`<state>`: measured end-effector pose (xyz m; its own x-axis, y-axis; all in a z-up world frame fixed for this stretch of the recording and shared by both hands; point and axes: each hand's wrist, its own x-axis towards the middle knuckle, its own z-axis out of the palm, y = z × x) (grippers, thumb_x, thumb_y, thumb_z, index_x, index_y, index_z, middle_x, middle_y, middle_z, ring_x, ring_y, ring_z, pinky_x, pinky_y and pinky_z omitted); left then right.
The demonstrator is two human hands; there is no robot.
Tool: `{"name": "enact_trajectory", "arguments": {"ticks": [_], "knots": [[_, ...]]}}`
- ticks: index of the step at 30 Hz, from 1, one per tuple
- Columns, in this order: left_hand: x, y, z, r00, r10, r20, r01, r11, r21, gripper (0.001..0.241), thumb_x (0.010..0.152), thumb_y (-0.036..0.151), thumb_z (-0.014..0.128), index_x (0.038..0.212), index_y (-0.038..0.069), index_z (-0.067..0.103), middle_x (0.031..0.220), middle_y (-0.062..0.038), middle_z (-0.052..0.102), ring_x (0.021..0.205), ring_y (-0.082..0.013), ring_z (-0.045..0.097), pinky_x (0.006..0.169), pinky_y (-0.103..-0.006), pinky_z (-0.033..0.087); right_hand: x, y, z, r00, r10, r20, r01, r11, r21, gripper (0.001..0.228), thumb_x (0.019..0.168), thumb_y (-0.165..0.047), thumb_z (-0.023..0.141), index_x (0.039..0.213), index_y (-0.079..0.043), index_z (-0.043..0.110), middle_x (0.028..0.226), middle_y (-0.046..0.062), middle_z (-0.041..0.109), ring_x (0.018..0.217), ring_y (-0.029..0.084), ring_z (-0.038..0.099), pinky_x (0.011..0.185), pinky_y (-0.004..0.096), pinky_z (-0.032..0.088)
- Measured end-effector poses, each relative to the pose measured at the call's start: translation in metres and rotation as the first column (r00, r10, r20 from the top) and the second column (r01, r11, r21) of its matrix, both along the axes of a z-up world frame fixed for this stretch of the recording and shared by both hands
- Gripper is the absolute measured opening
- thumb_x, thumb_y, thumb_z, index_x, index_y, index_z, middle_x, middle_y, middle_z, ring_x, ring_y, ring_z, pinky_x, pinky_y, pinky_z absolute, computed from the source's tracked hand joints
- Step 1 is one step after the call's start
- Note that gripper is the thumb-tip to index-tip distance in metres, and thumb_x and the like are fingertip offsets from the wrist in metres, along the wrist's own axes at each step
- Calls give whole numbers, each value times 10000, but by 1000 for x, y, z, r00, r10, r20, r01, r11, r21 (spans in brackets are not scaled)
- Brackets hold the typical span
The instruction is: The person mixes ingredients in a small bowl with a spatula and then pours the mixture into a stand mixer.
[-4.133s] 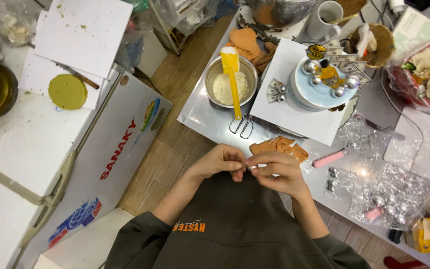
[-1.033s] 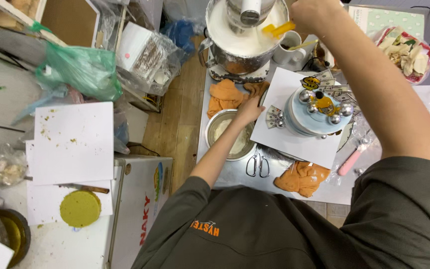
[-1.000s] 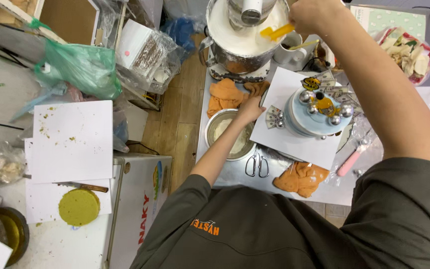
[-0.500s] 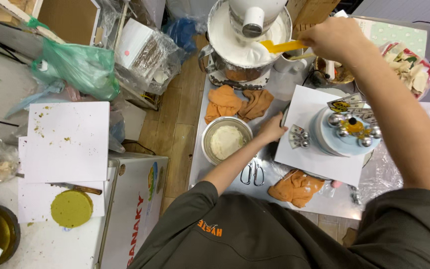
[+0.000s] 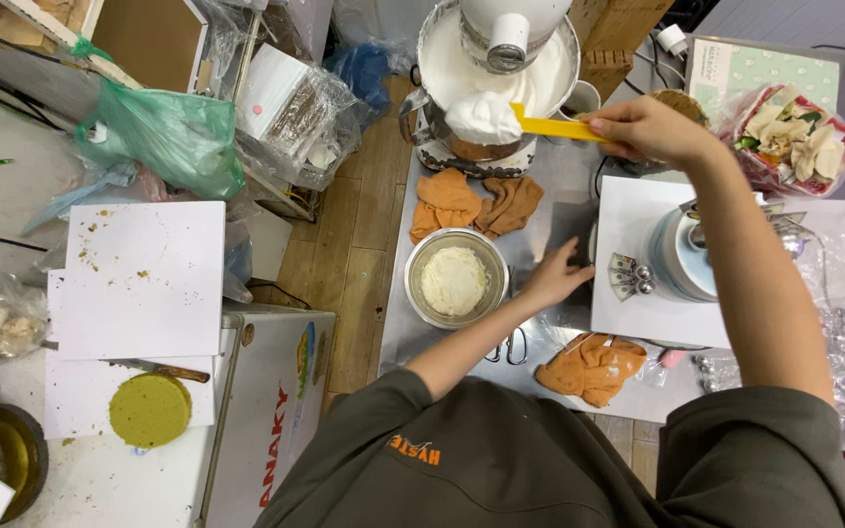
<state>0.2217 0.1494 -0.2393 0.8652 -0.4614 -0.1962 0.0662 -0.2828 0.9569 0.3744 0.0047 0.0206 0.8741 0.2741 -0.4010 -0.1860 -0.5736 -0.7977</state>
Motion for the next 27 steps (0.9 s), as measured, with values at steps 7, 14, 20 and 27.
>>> {"name": "enact_trajectory", "arguments": {"ticks": [7, 14, 20, 27], "knots": [[-61, 101, 48, 998, 67, 17, -61, 972, -226, 441, 958, 253, 704, 1339, 54, 609, 1332, -137, 628, 1185, -236, 685, 933, -337, 575, -36, 3, 3, 684, 309, 661, -125, 942, -311, 309, 1078, -200, 636, 1383, -177, 680, 1002, 51, 666, 851, 160, 605, 752, 295, 477], [-117, 152, 76, 1000, 12, -5, -13, 960, -280, 359, 973, 120, 675, 1316, 43, 603, 1317, -104, 609, 1163, -203, 666, 946, -326, 575, -92, 67, -41, 551, 379, 744, 294, 746, -597, 448, 1006, -117, 643, 1431, -237, 716, 880, 113, 578, 733, 283, 629, 599, 421, 534], [-136, 192, 62, 995, 80, -65, -90, 978, -185, 312, 959, 127, 690, 1254, 43, 630, 1270, -93, 634, 1131, -194, 688, 923, -325, 584, -141, 27, 47, 737, 353, 576, 205, 696, -688, 275, 1039, -238, 629, 1290, -232, 741, 940, 125, 699, 784, 339, 680, 674, 465, 548], [-110, 198, 73, 990, 57, -130, -88, 965, -246, 336, 1013, 151, 651, 1333, 53, 625, 1338, -101, 651, 1214, -197, 660, 1010, -327, 549, -147, 42, -16, 892, -424, 157, 439, 895, -80, 416, 1043, -376, 551, 1348, -116, 661, 807, 35, 661, 634, 140, 568, 596, 331, 502]]}}
